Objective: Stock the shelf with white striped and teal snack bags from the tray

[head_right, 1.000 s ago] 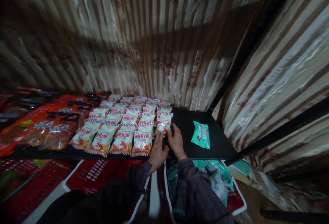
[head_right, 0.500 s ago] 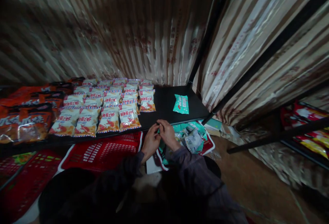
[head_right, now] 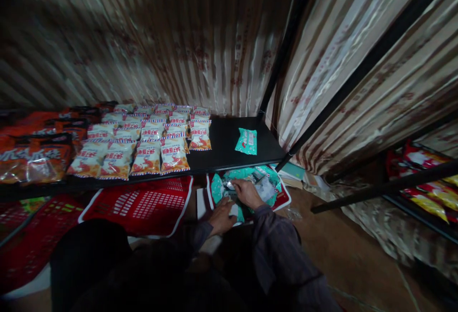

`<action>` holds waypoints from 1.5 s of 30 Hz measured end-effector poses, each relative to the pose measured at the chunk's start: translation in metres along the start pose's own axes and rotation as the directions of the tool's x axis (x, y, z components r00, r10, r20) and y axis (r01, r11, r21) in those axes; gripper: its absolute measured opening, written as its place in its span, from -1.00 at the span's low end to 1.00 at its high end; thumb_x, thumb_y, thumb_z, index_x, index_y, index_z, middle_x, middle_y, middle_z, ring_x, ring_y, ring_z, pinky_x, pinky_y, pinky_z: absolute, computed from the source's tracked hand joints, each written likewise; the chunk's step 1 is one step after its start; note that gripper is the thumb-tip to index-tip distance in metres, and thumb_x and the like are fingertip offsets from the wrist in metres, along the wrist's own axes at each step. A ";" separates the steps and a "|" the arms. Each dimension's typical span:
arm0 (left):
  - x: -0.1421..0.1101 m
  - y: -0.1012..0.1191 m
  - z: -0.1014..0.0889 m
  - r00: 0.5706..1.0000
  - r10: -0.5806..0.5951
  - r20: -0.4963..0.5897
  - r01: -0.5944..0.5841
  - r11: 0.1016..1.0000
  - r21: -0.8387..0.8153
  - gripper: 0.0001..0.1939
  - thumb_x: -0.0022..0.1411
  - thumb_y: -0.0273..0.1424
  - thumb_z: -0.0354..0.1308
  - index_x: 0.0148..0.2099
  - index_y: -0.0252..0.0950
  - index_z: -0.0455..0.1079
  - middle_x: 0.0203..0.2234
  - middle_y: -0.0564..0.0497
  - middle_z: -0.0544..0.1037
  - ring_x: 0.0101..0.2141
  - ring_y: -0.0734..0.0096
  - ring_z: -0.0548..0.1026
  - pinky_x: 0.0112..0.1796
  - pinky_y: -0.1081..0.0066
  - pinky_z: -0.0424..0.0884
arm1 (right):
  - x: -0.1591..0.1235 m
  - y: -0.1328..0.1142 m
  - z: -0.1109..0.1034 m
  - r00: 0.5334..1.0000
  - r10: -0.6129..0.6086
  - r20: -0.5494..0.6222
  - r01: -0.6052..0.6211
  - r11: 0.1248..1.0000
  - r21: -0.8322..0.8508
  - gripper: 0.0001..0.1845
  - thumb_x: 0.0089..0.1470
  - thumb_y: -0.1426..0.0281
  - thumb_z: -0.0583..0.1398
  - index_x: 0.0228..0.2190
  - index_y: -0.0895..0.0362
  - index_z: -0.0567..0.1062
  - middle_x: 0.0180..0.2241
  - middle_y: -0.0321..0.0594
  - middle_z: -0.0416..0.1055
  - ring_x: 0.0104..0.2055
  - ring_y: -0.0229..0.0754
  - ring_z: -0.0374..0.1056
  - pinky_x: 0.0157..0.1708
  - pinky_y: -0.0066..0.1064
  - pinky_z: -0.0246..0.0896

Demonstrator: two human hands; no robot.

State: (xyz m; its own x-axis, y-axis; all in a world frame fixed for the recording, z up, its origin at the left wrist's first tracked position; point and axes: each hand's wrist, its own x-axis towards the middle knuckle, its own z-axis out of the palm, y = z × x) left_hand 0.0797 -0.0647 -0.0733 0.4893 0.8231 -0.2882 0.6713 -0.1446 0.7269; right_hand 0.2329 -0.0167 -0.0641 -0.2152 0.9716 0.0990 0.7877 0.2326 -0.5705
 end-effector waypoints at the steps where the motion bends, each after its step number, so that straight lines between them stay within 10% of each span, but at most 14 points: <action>1: -0.001 -0.001 0.003 1.000 0.007 0.023 -0.008 0.999 0.053 -0.34 0.07 -0.46 0.14 0.23 -0.60 0.25 0.31 -0.43 0.11 0.34 -0.12 -0.01 0.31 0.07 -0.03 | 0.002 -0.002 0.004 1.000 -0.014 0.022 0.015 1.000 -0.016 -0.65 0.20 0.45 0.04 -0.10 0.14 0.57 -0.11 -0.07 0.58 -0.08 -0.07 0.51 -0.03 -0.27 0.35; 7: -0.003 -0.005 0.014 0.998 0.064 0.003 -0.064 0.990 0.129 -0.15 0.01 -0.49 0.12 0.37 -0.47 0.02 0.38 -0.25 0.01 0.38 -0.03 -0.19 0.35 0.04 -0.21 | 0.005 -0.016 0.019 0.955 0.073 0.288 -0.029 0.987 -0.156 -0.63 0.19 0.46 0.09 0.00 0.17 0.52 0.01 0.00 0.52 0.07 -0.05 0.43 0.09 -0.30 0.23; 16: 0.001 -0.019 0.028 0.993 0.049 -0.104 -0.058 0.995 -0.077 -0.13 -0.05 -0.56 0.16 0.34 -0.57 0.07 0.38 -0.37 -0.09 0.38 -0.09 -0.20 0.35 0.03 -0.14 | 0.001 -0.012 0.017 0.948 0.136 0.288 -0.080 0.977 -0.200 -0.59 0.22 0.42 0.05 0.02 0.30 0.49 0.03 0.14 0.48 0.10 0.01 0.41 0.11 -0.28 0.21; 26: 0.012 -0.024 0.022 0.942 -0.092 -0.321 -0.006 0.956 -0.292 -0.51 -0.06 -0.76 0.10 -0.05 -0.39 0.48 0.17 -0.27 0.38 0.19 0.03 0.36 0.23 0.08 0.25 | 0.013 -0.007 0.018 0.963 0.194 0.187 -0.173 0.977 -0.124 -0.65 0.22 0.39 0.06 -0.08 0.17 0.56 -0.07 -0.03 0.57 0.00 -0.04 0.48 0.01 -0.32 0.28; 41: 0.017 -0.029 -0.002 0.922 -0.139 -0.362 0.012 0.944 -0.330 -0.60 0.07 -0.69 0.07 -0.07 -0.29 0.50 -0.08 -0.10 0.57 -0.02 0.22 0.51 0.08 0.21 0.39 | 0.006 0.006 0.001 0.979 0.203 0.028 -0.203 0.979 -0.007 -0.67 0.17 0.36 0.08 -0.16 0.12 0.59 -0.16 -0.13 0.60 -0.08 -0.07 0.50 -0.04 -0.30 0.33; 45: 0.017 -0.032 -0.002 0.935 -0.108 -0.338 0.005 0.956 -0.292 -0.60 0.02 -0.71 0.05 -0.13 -0.30 0.51 -0.12 -0.09 0.58 -0.05 0.25 0.52 0.07 0.26 0.39 | 0.006 0.004 -0.007 0.959 0.168 -0.229 -0.164 0.986 0.040 -0.57 0.21 0.31 -0.01 -0.07 0.20 0.54 -0.04 0.00 0.53 0.02 -0.03 0.43 0.07 -0.25 0.25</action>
State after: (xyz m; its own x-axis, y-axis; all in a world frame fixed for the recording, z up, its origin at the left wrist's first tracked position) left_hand 0.0658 -0.0453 -0.1003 0.1966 0.9708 -0.1374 0.4821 0.0263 0.8757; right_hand 0.2381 -0.0093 -0.0600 0.0585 0.9809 0.1853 0.7887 0.0684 -0.6110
